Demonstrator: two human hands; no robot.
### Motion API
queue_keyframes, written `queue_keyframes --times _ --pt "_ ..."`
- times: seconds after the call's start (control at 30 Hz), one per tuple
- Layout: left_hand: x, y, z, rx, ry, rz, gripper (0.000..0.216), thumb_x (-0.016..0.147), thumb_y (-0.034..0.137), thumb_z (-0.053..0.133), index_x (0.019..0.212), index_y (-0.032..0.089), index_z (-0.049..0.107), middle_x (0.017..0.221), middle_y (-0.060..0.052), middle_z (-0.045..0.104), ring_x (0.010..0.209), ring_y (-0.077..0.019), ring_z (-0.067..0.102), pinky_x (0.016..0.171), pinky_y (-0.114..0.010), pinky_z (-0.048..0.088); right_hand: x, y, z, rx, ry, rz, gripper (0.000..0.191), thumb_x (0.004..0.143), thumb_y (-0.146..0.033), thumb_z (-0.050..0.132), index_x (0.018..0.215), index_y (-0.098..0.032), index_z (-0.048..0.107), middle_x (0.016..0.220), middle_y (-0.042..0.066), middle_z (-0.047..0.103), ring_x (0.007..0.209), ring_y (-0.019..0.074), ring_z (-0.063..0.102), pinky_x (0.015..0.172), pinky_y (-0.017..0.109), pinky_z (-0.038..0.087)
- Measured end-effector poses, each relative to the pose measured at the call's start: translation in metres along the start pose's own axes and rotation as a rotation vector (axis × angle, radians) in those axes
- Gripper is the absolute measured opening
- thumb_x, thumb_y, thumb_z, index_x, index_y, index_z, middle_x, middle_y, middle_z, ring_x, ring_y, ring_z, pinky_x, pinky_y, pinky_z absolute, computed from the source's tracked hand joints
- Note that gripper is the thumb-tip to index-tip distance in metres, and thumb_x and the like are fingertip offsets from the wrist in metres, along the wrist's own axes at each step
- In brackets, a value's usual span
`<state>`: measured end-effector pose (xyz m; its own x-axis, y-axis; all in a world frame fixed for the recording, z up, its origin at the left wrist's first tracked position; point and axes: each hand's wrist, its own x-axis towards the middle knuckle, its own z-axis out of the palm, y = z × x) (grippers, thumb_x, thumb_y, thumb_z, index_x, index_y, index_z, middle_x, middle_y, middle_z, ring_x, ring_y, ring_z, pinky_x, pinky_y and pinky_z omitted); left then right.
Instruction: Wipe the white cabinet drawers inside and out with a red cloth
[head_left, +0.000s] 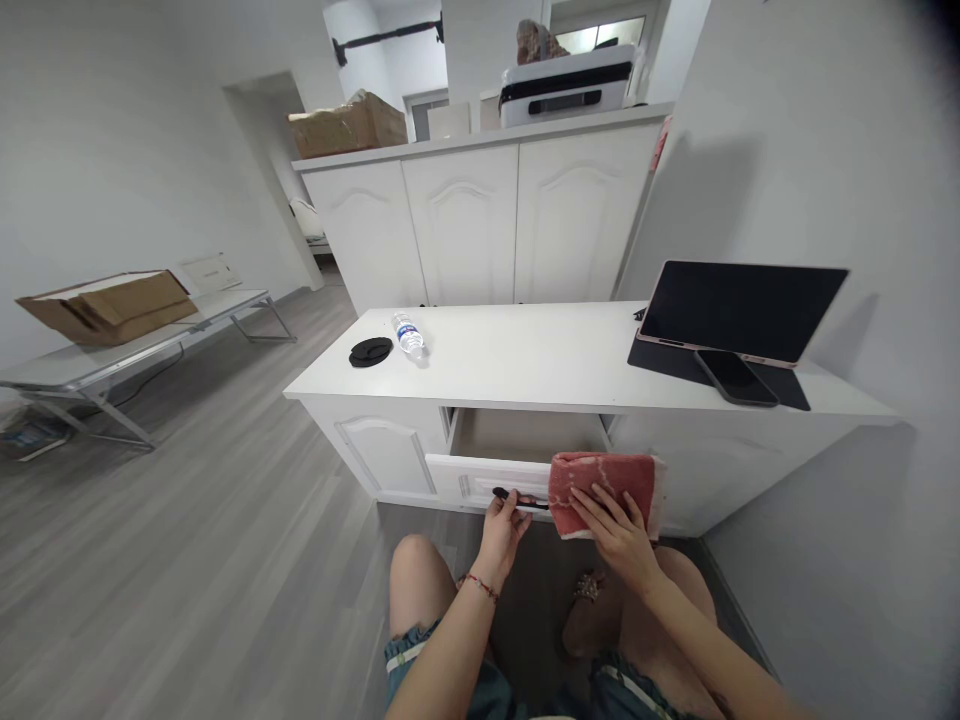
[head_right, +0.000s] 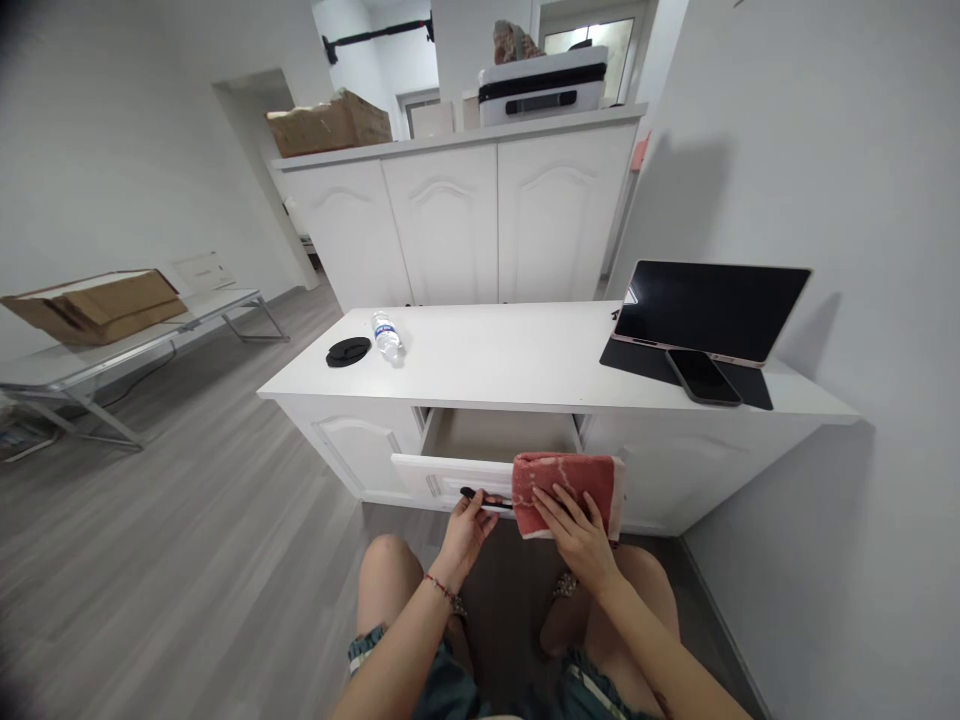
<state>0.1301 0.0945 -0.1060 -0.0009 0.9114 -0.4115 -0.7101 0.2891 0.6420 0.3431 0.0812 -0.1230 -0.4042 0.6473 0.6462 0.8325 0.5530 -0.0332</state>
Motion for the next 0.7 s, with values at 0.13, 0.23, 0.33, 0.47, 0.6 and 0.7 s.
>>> queue_keyframes --times 0.13,0.23,0.33,0.47,0.6,0.7 --pt "0.000 0.000 0.000 -0.006 -0.002 0.001 0.039 0.059 0.039 0.084 0.078 0.016 0.059 0.079 -0.005 0.070 0.070 -0.0116 0.063 0.071 -0.026 0.050 -0.003 -0.004 0.000 -0.002 0.011 0.055 0.058 0.087 -0.013 0.045 0.141 -0.031 0.044 0.129 0.001 0.063 0.128 0.0200 0.046 0.116 0.045 0.012" --pt "0.000 0.000 -0.001 -0.005 -0.012 0.000 0.039 0.060 0.039 0.084 0.078 0.017 0.058 0.080 -0.006 0.071 0.069 -0.0109 0.062 0.071 -0.026 0.049 -0.003 -0.008 -0.001 0.009 0.027 0.092 0.056 0.085 -0.012 0.046 0.138 -0.031 0.049 0.127 0.002 0.065 0.126 0.0207 0.047 0.115 0.045 0.013" --pt "0.001 0.000 -0.001 0.008 -0.003 0.002 0.040 0.059 0.040 0.084 0.077 0.017 0.058 0.080 -0.005 0.071 0.066 -0.0099 0.061 0.071 -0.027 0.050 -0.005 -0.010 0.000 0.021 0.055 0.135 0.054 0.083 -0.011 0.046 0.132 -0.030 0.055 0.125 0.003 0.066 0.124 0.0221 0.048 0.115 0.047 0.015" --pt "0.001 0.000 0.000 0.011 0.021 -0.001 0.042 0.055 0.041 0.086 0.075 0.017 0.058 0.078 -0.005 0.070 0.067 -0.0107 0.061 0.073 -0.028 0.050 -0.011 -0.010 0.007 -0.022 0.137 0.193 0.048 0.080 -0.010 0.047 0.122 -0.028 0.063 0.121 0.009 0.062 0.118 0.0261 0.049 0.111 0.051 0.023" --pt "0.001 -0.001 0.000 0.004 0.007 -0.004 0.041 0.057 0.041 0.085 0.077 0.017 0.058 0.081 -0.005 0.071 0.070 -0.0112 0.062 0.074 -0.028 0.050 -0.017 -0.013 0.020 -0.093 0.206 0.278 0.045 0.080 -0.014 0.049 0.120 -0.028 0.062 0.118 0.012 0.051 0.114 0.0312 0.045 0.100 0.054 0.034" --pt "0.000 -0.001 0.000 -0.002 0.004 0.000 0.040 0.059 0.040 0.084 0.077 0.017 0.058 0.080 -0.005 0.070 0.070 -0.0111 0.062 0.074 -0.028 0.050 -0.018 -0.023 0.030 -0.069 0.243 0.371 0.046 0.081 -0.016 0.047 0.125 -0.028 0.056 0.118 0.012 0.046 0.111 0.0327 0.043 0.095 0.054 0.036"
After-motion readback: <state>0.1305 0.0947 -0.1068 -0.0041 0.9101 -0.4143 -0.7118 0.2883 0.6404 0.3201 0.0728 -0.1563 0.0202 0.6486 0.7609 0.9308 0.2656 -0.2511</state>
